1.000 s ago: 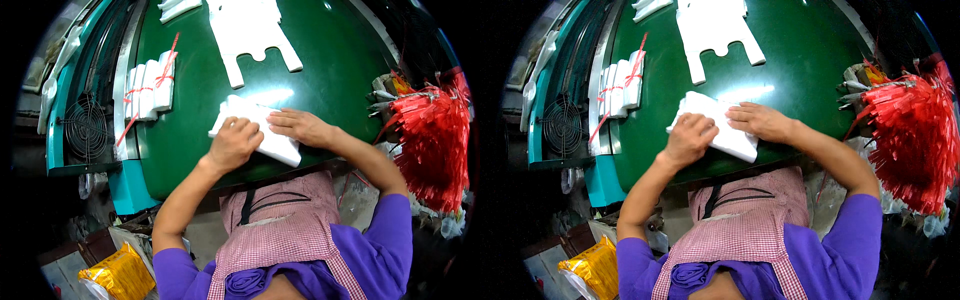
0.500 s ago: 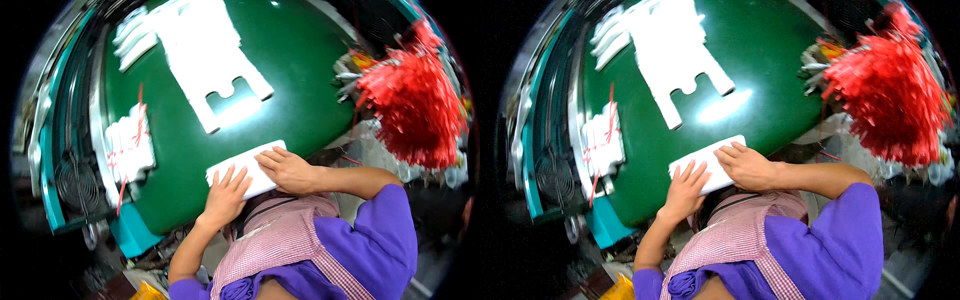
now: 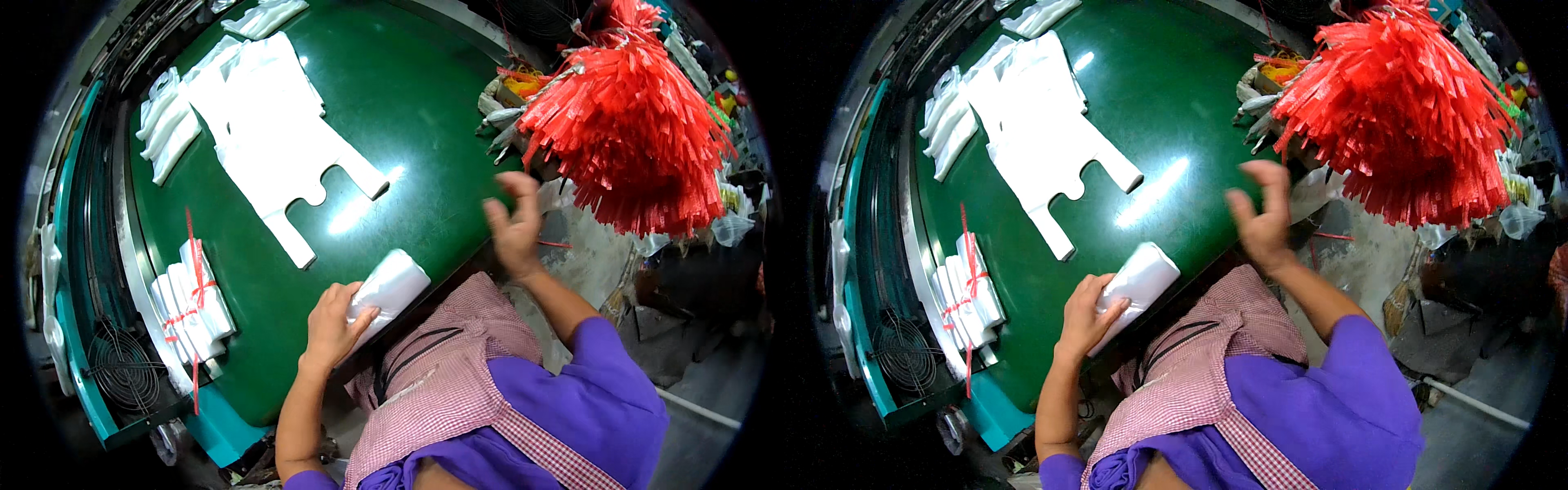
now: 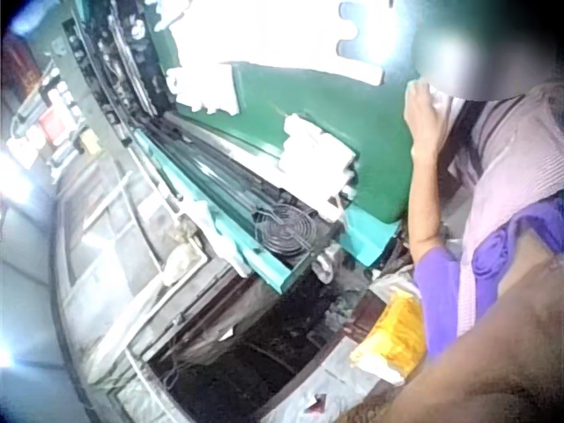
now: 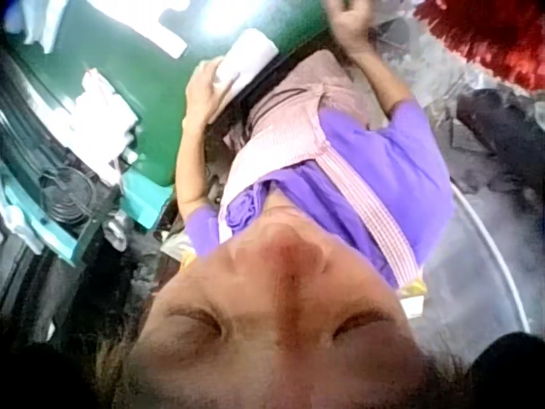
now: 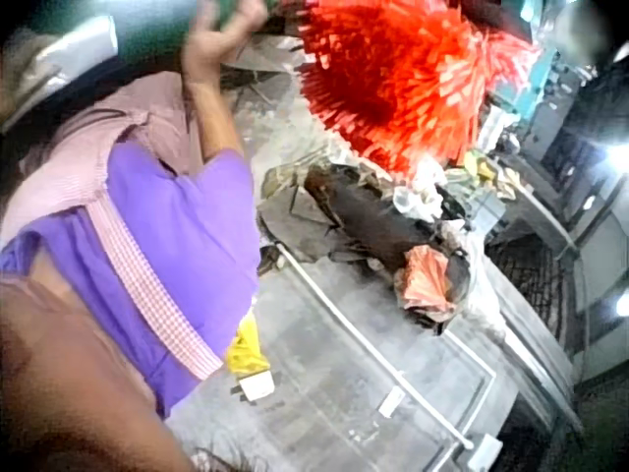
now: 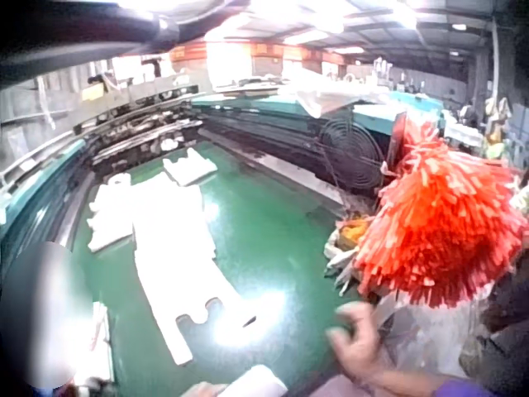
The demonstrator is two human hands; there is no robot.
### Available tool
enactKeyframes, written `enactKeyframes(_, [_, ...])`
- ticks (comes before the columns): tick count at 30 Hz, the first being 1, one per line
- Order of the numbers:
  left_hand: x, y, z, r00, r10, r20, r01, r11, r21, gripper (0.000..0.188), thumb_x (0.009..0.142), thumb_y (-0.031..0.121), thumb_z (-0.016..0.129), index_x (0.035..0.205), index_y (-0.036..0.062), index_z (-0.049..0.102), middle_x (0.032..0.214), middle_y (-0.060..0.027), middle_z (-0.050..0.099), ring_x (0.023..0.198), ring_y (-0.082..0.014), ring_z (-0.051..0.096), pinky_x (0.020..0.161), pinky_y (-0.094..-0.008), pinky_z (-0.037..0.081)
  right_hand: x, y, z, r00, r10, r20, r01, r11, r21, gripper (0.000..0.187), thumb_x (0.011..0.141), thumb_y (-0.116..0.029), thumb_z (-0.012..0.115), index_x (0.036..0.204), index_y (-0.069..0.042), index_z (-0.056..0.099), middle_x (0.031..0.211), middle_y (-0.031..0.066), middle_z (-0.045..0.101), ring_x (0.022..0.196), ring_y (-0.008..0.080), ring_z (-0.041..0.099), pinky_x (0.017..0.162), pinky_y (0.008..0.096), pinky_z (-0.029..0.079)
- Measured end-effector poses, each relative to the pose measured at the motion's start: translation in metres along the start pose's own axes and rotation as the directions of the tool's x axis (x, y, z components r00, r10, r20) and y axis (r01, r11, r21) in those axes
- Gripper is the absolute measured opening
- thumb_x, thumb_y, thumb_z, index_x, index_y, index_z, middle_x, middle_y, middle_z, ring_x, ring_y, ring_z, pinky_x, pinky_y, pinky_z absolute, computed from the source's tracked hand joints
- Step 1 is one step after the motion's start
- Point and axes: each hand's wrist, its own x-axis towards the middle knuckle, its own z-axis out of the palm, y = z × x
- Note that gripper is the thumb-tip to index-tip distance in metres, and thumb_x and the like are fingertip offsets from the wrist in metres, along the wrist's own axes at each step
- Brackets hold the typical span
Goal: The person folds white rectangular items on a green table, wraps them with red plastic strips, and ties them into bundles. The person places the finished bundles into a white sack and continues the process with new items.
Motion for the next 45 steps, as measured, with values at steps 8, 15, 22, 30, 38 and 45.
enactKeyframes(8, [-0.039,-0.010,0.020,0.988,-0.148,-0.044,0.068,0.669,-0.740,0.031,0.081,0.016,0.068,0.105,-0.0015,0.061,0.101,-0.0077,0.057,0.093,-0.0203,0.056,0.082,-0.0321,0.045,0.012,0.015,0.039,0.934,0.310,0.176,-0.337,0.928,0.157,0.020,0.098,-0.017,0.048,0.098,-0.003,0.063,0.067,-0.0044,0.051,0.059,0.0056,0.046,0.051,0.0223,0.038])
enactKeyframes(15, [-0.075,-0.022,0.005,0.948,-0.298,0.112,0.126,0.025,-0.992,0.043,0.079,0.021,0.074,0.111,-0.0030,0.060,0.102,-0.0071,0.066,0.090,-0.0162,0.063,0.083,-0.0304,0.050,-0.067,-0.099,0.087,-0.131,-0.298,0.946,0.093,0.946,0.311,0.018,0.084,-0.015,0.052,0.089,-0.002,0.063,0.084,0.0217,0.066,0.077,0.0380,0.064,0.069,0.0477,0.050])
enactKeyframes(22, [-0.036,-0.031,-0.031,0.980,-0.197,0.019,0.192,0.920,-0.341,0.034,0.078,0.009,0.064,0.111,0.0017,0.063,0.091,-0.0128,0.067,0.085,-0.0256,0.063,0.078,-0.0367,0.049,-0.033,-0.098,0.077,0.332,-0.556,0.762,0.053,0.818,0.573,0.021,0.090,-0.019,0.056,0.082,-0.001,0.064,0.090,0.0090,0.064,0.081,0.0248,0.062,0.071,0.0351,0.050])
enactKeyframes(30, [-0.031,-0.023,0.001,0.952,-0.130,-0.277,0.012,0.920,-0.391,0.053,0.072,-0.001,0.068,0.124,0.0033,0.057,0.093,-0.0091,0.062,0.086,-0.0191,0.058,0.073,-0.0293,0.047,-0.017,-0.080,0.112,0.091,-0.049,0.995,-0.690,0.717,0.099,0.023,0.088,-0.018,0.052,0.092,0.000,0.067,0.082,0.0085,0.063,0.072,0.0159,0.060,0.066,0.0308,0.051])
enactKeyframes(38, [-0.022,-0.046,0.011,0.869,-0.402,-0.289,0.098,0.711,-0.696,0.006,0.083,0.002,0.063,0.083,-0.0039,0.066,0.072,-0.0039,0.063,0.059,-0.0077,0.054,0.054,-0.0228,0.044,-0.044,-0.093,0.112,0.264,-0.723,0.638,0.596,0.643,0.481,0.014,0.072,-0.014,0.059,0.074,-0.001,0.064,0.098,0.0160,0.056,0.092,0.0287,0.058,0.062,0.0366,0.054])
enactKeyframes(45, [-0.028,-0.033,0.023,0.822,-0.046,-0.567,-0.182,0.923,-0.339,0.009,0.084,0.003,0.062,0.077,0.0002,0.056,0.084,-0.0094,0.058,0.078,-0.0168,0.056,0.064,-0.0281,0.044,-0.029,-0.076,0.152,0.149,-0.022,0.989,-0.887,0.439,0.144,0.015,0.073,-0.009,0.057,0.079,0.001,0.066,0.061,0.0108,0.061,0.041,0.0137,0.050,0.037,0.0297,0.039])
